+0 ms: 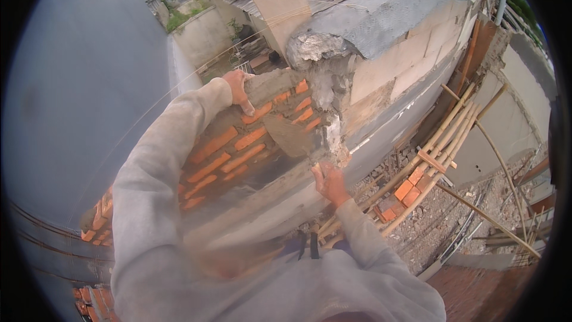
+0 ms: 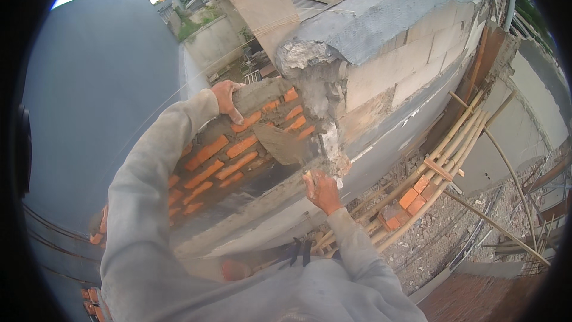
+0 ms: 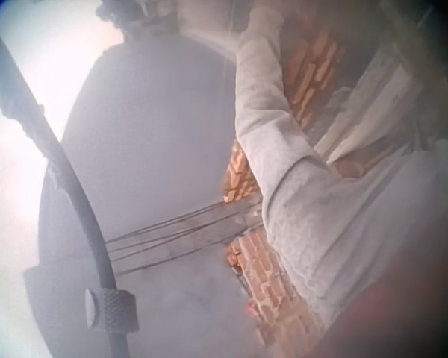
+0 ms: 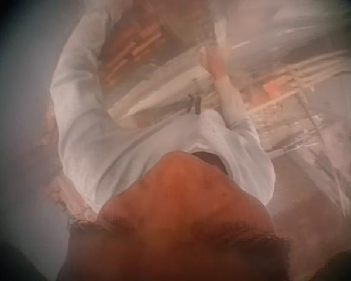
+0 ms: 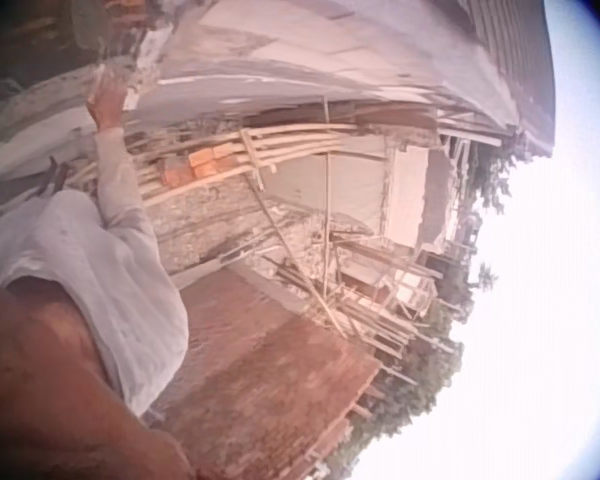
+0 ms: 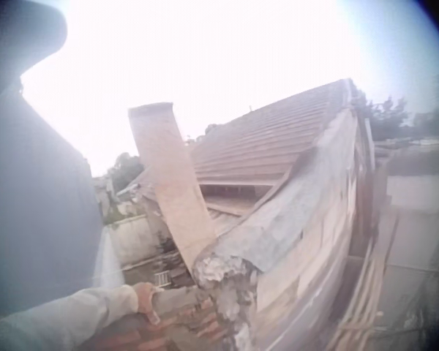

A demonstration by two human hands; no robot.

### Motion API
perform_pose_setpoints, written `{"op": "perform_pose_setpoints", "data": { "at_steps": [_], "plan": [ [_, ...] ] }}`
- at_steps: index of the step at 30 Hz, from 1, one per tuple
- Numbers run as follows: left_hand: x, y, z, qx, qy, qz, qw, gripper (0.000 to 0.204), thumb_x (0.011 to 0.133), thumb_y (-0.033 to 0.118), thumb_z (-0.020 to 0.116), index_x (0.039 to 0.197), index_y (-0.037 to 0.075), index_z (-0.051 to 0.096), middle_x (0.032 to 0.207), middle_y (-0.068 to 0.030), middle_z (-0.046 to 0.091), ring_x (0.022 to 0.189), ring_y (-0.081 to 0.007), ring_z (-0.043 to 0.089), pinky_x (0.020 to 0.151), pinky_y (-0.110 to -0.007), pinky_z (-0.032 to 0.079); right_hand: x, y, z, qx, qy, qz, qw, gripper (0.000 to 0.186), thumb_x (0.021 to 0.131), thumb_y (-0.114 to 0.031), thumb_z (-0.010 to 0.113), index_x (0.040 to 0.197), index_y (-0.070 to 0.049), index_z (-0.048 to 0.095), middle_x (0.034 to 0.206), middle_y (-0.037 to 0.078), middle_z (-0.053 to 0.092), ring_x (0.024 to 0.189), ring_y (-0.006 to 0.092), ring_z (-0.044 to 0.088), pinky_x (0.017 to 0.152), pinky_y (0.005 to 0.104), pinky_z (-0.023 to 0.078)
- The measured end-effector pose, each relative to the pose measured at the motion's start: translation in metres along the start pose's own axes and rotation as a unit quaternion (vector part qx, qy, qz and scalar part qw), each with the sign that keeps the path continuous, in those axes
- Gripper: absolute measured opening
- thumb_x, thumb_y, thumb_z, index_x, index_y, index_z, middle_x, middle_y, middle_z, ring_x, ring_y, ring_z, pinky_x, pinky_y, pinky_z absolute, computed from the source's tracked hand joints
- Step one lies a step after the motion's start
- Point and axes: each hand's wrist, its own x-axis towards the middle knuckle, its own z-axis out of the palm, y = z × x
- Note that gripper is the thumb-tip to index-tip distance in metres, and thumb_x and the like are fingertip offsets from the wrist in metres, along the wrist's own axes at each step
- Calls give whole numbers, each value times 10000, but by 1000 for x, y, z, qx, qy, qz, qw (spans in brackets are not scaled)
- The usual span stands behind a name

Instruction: The person mixes cement and water in a pan using a trowel, then applies the mortar to a brick wall. They place bricks onto the mortar, tap them into position, and scrape away excess mortar. The person repeats this process, adding more bricks to the wall.

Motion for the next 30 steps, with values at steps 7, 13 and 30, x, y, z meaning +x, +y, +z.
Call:
{"op": "perform_pose_setpoints", "data": {
  "at_steps": [7,13,30],
  "plan": [
    [3,-6,2,-5,7,-23,1000,1210,462,232,1035,1548,-42,577,1329,-215,758,1226,-308,730,1069,-364,554,-7,-3,-26,67,-60,41,995,331,1010,-305,755,920,4,676,757,208,679,667,439,652,649,487,534],
    [3,-5,4,39,32,-23,998,1287,446,252,1045,1586,-46,529,1427,-241,709,1345,-343,674,1151,-380,514,53,-99,-122,248,-172,75,950,341,1078,-279,655,866,-20,589,691,73,582,614,198,616,586,374,464],
    [-1,11,6,74,26,-66,995,1245,514,272,1053,1615,31,524,1401,-227,723,1323,-366,687,1117,-409,550,125,-187,-96,301,-138,118,936,343,1143,-339,503,962,-57,576,718,21,582,513,120,570,511,300,448]
  ]
}}
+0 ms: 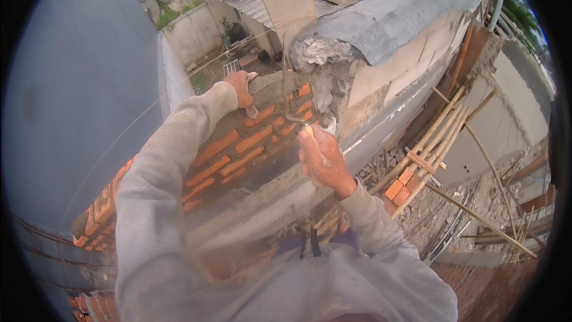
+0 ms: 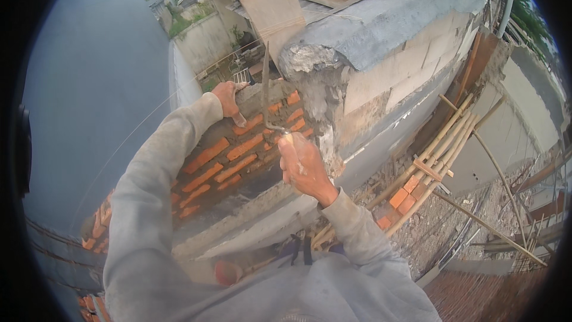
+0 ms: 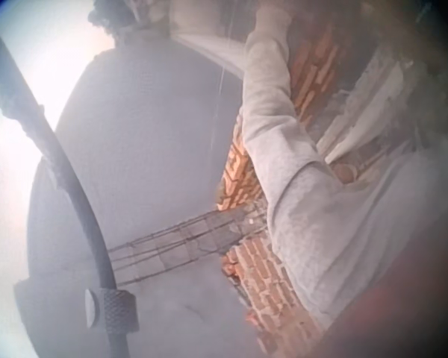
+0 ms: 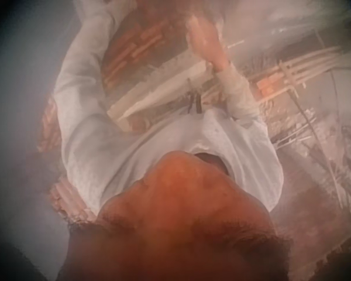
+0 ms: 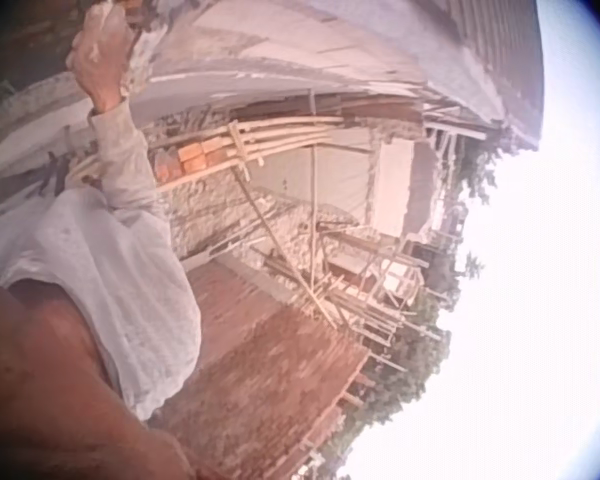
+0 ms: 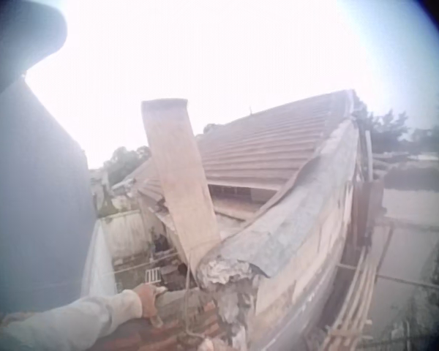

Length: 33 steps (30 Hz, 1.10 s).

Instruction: The person mixes cement and water in a pan using a trowel, then applies the mortar to a brick wall. They place bricks onto the mortar, tap them into position, and scrape away excess mortar. The person repeats this process, adding more bricks to the wall.

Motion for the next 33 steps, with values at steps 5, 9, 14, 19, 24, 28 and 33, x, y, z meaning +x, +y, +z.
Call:
{"op": "perform_pose_setpoints", "data": {
  "at_steps": [5,9,14,19,24,28,33],
  "plan": [
    [-6,6,-4,-8,-29,-21,999,1220,550,260,1046,1630,59,514,1399,-225,725,1310,-376,693,1117,-420,558,-2,6,8,57,-22,38,997,355,1141,-336,504,938,-52,569,690,28,588,510,121,574,504,302,440],
    [-9,9,-6,16,-4,5,1000,1219,551,258,1047,1625,45,512,1390,-228,728,1303,-371,697,1109,-421,561,-4,15,17,42,-16,36,998,369,1142,-341,509,912,-58,566,681,23,588,506,113,577,492,296,434],
    [-6,7,-6,19,-7,10,1000,1218,547,263,1051,1617,32,515,1393,-231,722,1318,-376,684,1119,-424,556,-6,15,21,61,-6,54,997,365,1145,-328,503,906,-59,566,676,31,590,504,118,589,489,306,440],
    [-4,4,-3,12,-9,9,1000,1220,539,262,1053,1614,40,521,1417,-234,704,1340,-382,667,1131,-425,548,-9,12,22,52,-8,48,997,378,1154,-349,509,958,-38,595,687,37,595,500,133,600,487,304,454],
    [-5,0,0,-4,-6,26,1000,1219,522,262,1056,1600,30,537,1417,-228,706,1331,-378,672,1134,-413,541,-13,19,20,93,-12,84,992,382,1142,-366,535,970,-34,613,702,43,603,510,122,581,496,298,458],
    [-5,-3,-1,-36,14,50,998,1178,472,229,1043,1514,-81,590,1357,-235,750,1303,-327,710,1109,-363,539,-22,29,10,5,19,1,1000,316,1126,-277,571,933,-27,584,715,86,585,555,185,584,536,359,454],
    [0,-11,-1,-23,6,56,998,1252,456,295,1056,1546,-71,560,1445,-242,698,1360,-333,671,1155,-375,515,-39,56,-8,-214,143,-198,946,212,1083,-146,606,936,3,575,742,173,576,620,373,563,605,454,452]
  ]
}}
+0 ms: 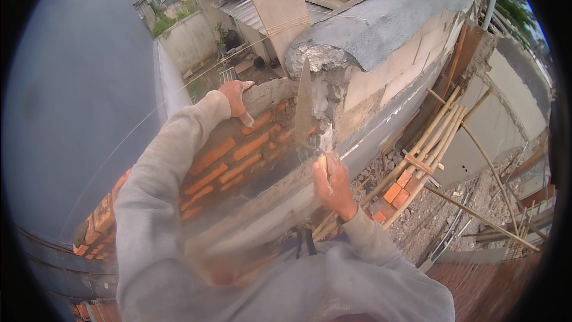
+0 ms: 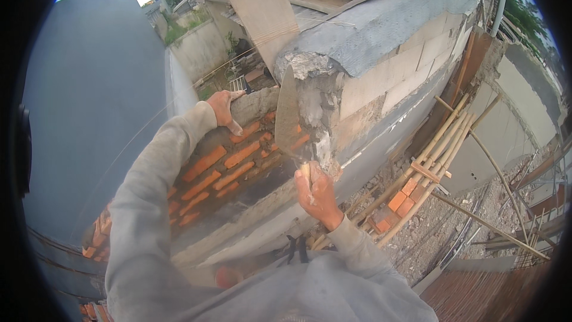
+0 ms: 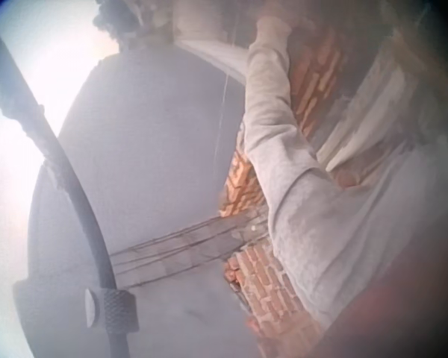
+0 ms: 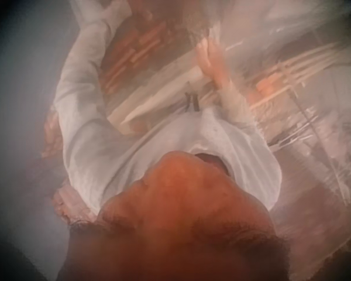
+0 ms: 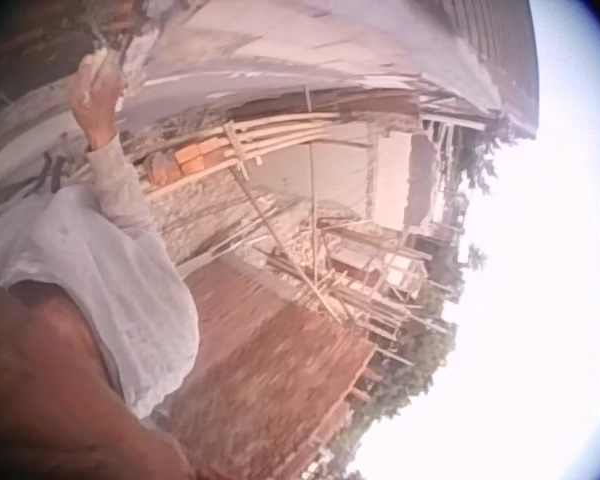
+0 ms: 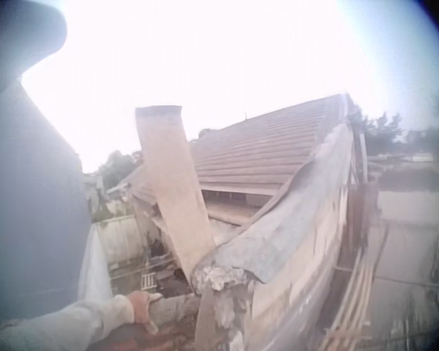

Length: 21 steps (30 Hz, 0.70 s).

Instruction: The person mixes cement and water in a pan using a trowel, then applies the mortar to a brick wall. They place bricks onto the mortar, tap them into position, and scrape away excess mortar. The person repeats this process, adding more bricks to the wall.

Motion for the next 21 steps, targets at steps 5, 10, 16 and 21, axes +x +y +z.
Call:
{"op": "perform_pose_setpoints", "data": {
  "at_steps": [5,10,16,21],
  "plan": [
    [9,-18,1,-13,-8,34,999,1270,506,427,1051,1561,-70,549,1467,-228,692,1381,-351,652,1172,-382,494,-30,42,36,-61,27,10,998,184,1070,-141,615,1024,30,565,778,235,619,666,487,608,612,527,468],
    [23,-26,2,-205,-36,-59,976,1130,737,565,927,1585,-68,529,1546,-209,643,1408,-383,628,1230,-399,422,-67,75,113,-146,-51,-50,987,262,1068,-193,625,1100,49,531,795,281,645,718,534,648,644,581,515],
    [20,-27,-11,-245,-105,-43,963,937,916,640,706,1638,71,523,1705,-214,463,1539,-424,472,1285,-553,327,-114,79,106,-115,-196,59,972,284,1054,-222,642,1112,47,568,866,288,671,748,526,684,662,570,557],
    [50,-32,3,-440,-95,-142,882,791,987,533,676,1633,102,527,1684,-198,480,1538,-391,454,1264,-584,343,-122,94,27,-152,-161,60,973,300,1032,-226,671,1145,42,597,875,247,678,749,481,707,642,571,558]
  ]
}}
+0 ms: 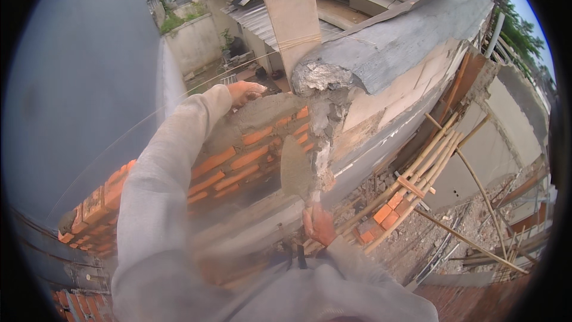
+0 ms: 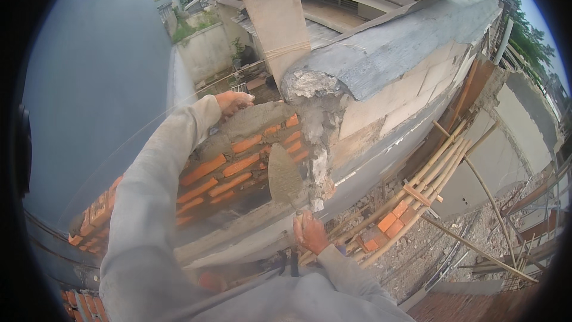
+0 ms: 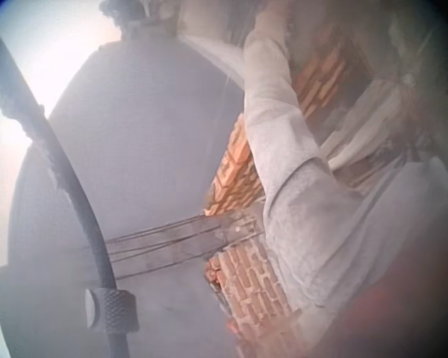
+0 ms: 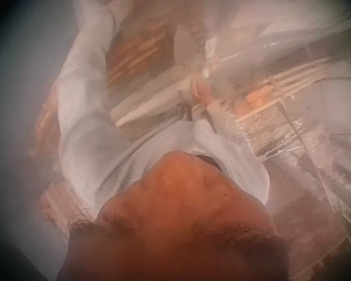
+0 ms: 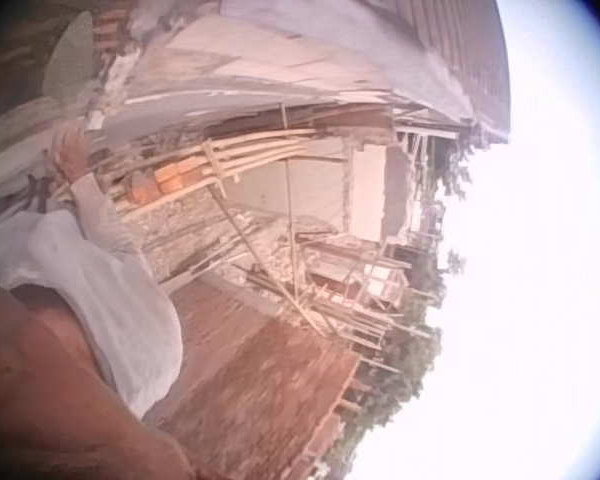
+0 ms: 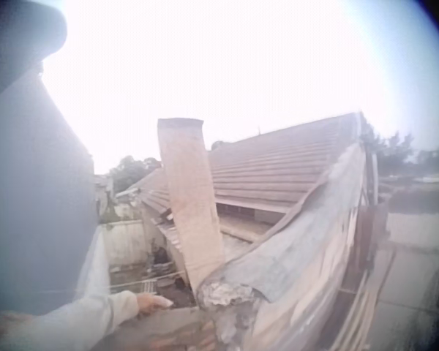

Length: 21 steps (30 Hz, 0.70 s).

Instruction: The person mixes cement and water in a pan using a trowel, then applies the mortar to a brick wall. They place bricks onto the mortar, tap them into position, and scrape away excess mortar. The person repeats this process, adding more bricks to the wall.

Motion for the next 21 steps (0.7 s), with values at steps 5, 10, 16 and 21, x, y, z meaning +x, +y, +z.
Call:
{"op": "perform_pose_setpoints", "data": {
  "at_steps": [5,10,16,21],
  "plan": [
    [31,-4,1,-100,-86,12,991,752,1005,509,672,1611,84,544,1651,-174,521,1499,-348,499,1240,-527,382,-41,58,-60,-43,14,87,995,332,1021,-238,688,1205,23,596,866,237,680,773,471,716,684,569,563],
    [14,1,-5,-77,-101,1,992,733,1016,517,659,1597,81,560,1632,-155,547,1474,-316,526,1220,-486,403,-62,127,-106,-72,44,74,994,333,1009,-243,690,1194,17,594,878,255,695,783,486,713,661,563,542],
    [11,-3,0,-82,-51,-44,994,712,1030,526,644,1580,78,579,1608,-133,577,1443,-277,560,1196,-436,428,-51,204,-157,-85,-43,128,987,325,983,-251,693,1160,11,615,854,285,692,776,511,703,663,574,541],
    [18,-10,5,-75,28,-62,995,752,1018,519,669,1578,26,571,1602,-148,580,1464,-288,540,1236,-427,395,-19,266,-186,-52,-98,83,990,302,976,-248,693,1076,26,617,774,279,671,709,529,680,636,585,530]
  ]
}}
